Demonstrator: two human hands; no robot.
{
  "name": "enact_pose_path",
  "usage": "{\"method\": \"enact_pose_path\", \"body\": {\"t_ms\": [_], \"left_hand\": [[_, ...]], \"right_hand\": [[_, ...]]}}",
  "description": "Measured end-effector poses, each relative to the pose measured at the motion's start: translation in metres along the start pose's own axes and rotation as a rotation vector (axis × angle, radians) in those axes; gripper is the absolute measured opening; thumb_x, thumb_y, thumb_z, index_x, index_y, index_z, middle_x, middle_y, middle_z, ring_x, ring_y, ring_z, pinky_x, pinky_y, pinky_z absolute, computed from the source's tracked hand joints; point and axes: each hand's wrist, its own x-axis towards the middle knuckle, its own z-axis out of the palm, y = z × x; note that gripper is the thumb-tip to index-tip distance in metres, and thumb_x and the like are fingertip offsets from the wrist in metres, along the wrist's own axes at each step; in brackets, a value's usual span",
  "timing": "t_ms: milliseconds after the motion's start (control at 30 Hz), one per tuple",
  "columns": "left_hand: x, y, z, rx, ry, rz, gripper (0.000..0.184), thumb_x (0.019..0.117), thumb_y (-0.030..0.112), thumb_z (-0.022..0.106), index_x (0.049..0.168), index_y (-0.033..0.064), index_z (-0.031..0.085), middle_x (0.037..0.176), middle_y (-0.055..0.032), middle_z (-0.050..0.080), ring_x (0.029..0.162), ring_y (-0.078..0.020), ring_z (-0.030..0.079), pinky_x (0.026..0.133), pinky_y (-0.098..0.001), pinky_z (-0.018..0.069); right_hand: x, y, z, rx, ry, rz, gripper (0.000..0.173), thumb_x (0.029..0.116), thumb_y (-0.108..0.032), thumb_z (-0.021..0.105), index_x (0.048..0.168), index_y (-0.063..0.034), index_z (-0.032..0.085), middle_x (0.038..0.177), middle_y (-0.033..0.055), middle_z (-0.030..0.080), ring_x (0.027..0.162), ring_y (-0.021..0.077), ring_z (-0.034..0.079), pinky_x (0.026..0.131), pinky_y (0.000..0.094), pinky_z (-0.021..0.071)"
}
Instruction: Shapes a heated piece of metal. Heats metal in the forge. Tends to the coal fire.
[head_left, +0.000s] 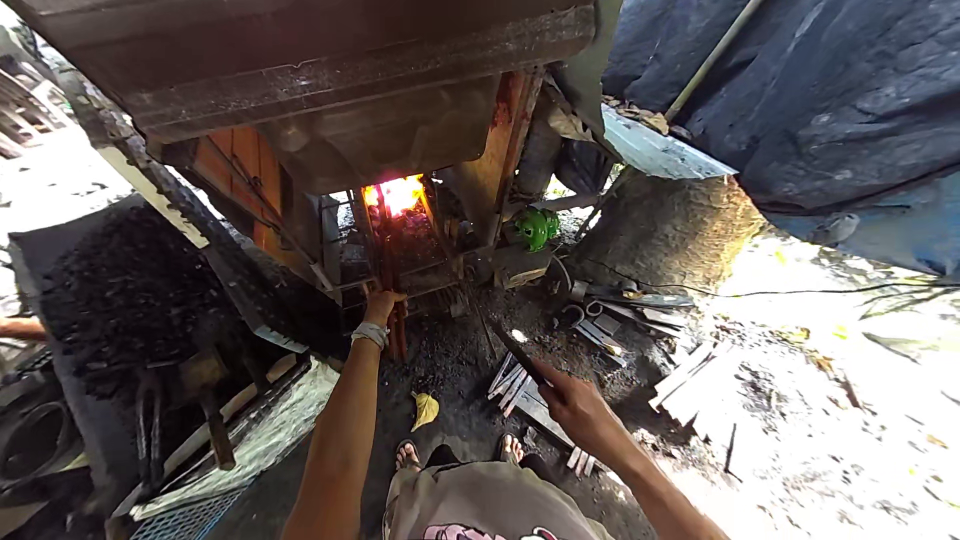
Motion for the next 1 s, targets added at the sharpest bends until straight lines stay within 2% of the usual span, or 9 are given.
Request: {"method": "enact_pose_path", "body": {"t_ms": [133, 300, 367, 467, 533, 567, 633, 800, 1000], "left_hand": [[-0.010, -0.012, 0.000, -0.045, -0.017, 0.023, 0.026, 0.0949, -0.004, 0.061, 0.119, -0.0051, 0.051, 0.073, -0.0148, 0.066, 0.052, -0.0206, 0.065, 0.046, -0.0308, 0.0548], [-0.002, 0.015, -0.005, 0.045, 0.018, 0.041, 0.023, 0.0938, -0.004, 0.062, 0.115, -0.0052, 0.053, 0.068, -0.0127, 0.064, 0.048, -0.0181, 0.061, 0.044, -0.0291, 0.0531], [0.005, 0.020, -0.009, 0.101, 0.012, 0.029, 0.027, 0.0948, -0.003, 0.062, 0.120, -0.0037, 0.053, 0.072, -0.0137, 0.065, 0.050, -0.0187, 0.062, 0.045, -0.0292, 0.0523], [-0.002, 0.019, -0.017, 0.108, 0.005, -0.043, 0.046, 0.0952, 0.001, 0.061, 0.139, 0.0031, 0.047, 0.092, -0.0194, 0.070, 0.068, -0.0270, 0.071, 0.057, -0.0385, 0.0606], [-0.008, 0.011, -0.024, 0.081, -0.016, -0.083, 0.055, 0.0962, 0.005, 0.061, 0.148, 0.0081, 0.041, 0.099, -0.0216, 0.070, 0.077, -0.0316, 0.073, 0.063, -0.0437, 0.0619], [-0.011, 0.006, -0.028, 0.088, -0.018, -0.096, 0.056, 0.0961, 0.007, 0.062, 0.148, 0.0091, 0.041, 0.099, -0.0207, 0.069, 0.077, -0.0309, 0.072, 0.063, -0.0433, 0.0609], [-0.016, 0.004, -0.034, 0.109, -0.010, -0.100, 0.051, 0.0961, 0.009, 0.065, 0.143, 0.0085, 0.046, 0.096, -0.0175, 0.067, 0.073, -0.0267, 0.069, 0.060, -0.0400, 0.0589], [-0.013, 0.018, -0.040, 0.173, -0.018, -0.099, 0.045, 0.0972, 0.016, 0.067, 0.138, 0.0091, 0.050, 0.086, -0.0131, 0.064, 0.061, -0.0198, 0.062, 0.051, -0.0327, 0.0529], [0.004, 0.030, -0.039, 0.177, -0.028, -0.119, 0.039, 0.0986, 0.021, 0.066, 0.133, 0.0093, 0.054, 0.085, -0.0140, 0.066, 0.065, -0.0228, 0.066, 0.054, -0.0366, 0.0552]], "right_hand": [[-0.007, 0.013, 0.010, 0.087, -0.006, 0.018, 0.050, 0.1065, -0.023, 0.049, 0.157, -0.0211, 0.046, 0.078, 0.0093, 0.066, 0.062, 0.0219, 0.061, 0.066, 0.0450, 0.0539], [-0.010, -0.015, 0.008, -0.151, 0.017, 0.022, 0.051, 0.1084, -0.024, 0.043, 0.159, -0.0237, 0.042, 0.094, 0.0169, 0.073, 0.083, 0.0343, 0.071, 0.082, 0.0555, 0.0559], [-0.011, -0.030, 0.005, -0.241, 0.001, 0.038, 0.052, 0.1092, -0.025, 0.040, 0.161, -0.0265, 0.038, 0.093, 0.0169, 0.073, 0.085, 0.0365, 0.071, 0.081, 0.0569, 0.0558], [0.001, -0.030, 0.002, -0.128, -0.031, 0.030, 0.051, 0.1087, -0.023, 0.043, 0.160, -0.0241, 0.041, 0.100, 0.0164, 0.073, 0.086, 0.0329, 0.071, 0.084, 0.0539, 0.0565], [0.018, -0.013, 0.005, 0.090, -0.058, 0.030, 0.049, 0.1081, -0.024, 0.047, 0.157, -0.0227, 0.045, 0.085, 0.0107, 0.068, 0.063, 0.0224, 0.062, 0.064, 0.0432, 0.0555], [0.024, -0.006, 0.007, 0.223, -0.077, 0.050, 0.049, 0.1077, -0.025, 0.049, 0.156, -0.0231, 0.046, 0.078, 0.0082, 0.064, 0.053, 0.0184, 0.056, 0.053, 0.0385, 0.0519], [0.028, 0.001, 0.007, 0.456, -0.112, 0.094, 0.048, 0.1081, -0.024, 0.051, 0.156, -0.0226, 0.046, 0.069, 0.0058, 0.058, 0.044, 0.0146, 0.048, 0.042, 0.0325, 0.0449], [0.027, 0.014, 0.004, 0.698, -0.139, 0.103, 0.047, 0.1066, -0.020, 0.051, 0.154, -0.0200, 0.049, 0.067, 0.0042, 0.053, 0.042, 0.0123, 0.042, 0.038, 0.0286, 0.0387], [0.032, 0.026, 0.004, 0.776, -0.147, 0.117, 0.048, 0.1052, -0.020, 0.054, 0.153, -0.0187, 0.050, 0.066, 0.0044, 0.053, 0.042, 0.0117, 0.043, 0.037, 0.0275, 0.0383]]}}
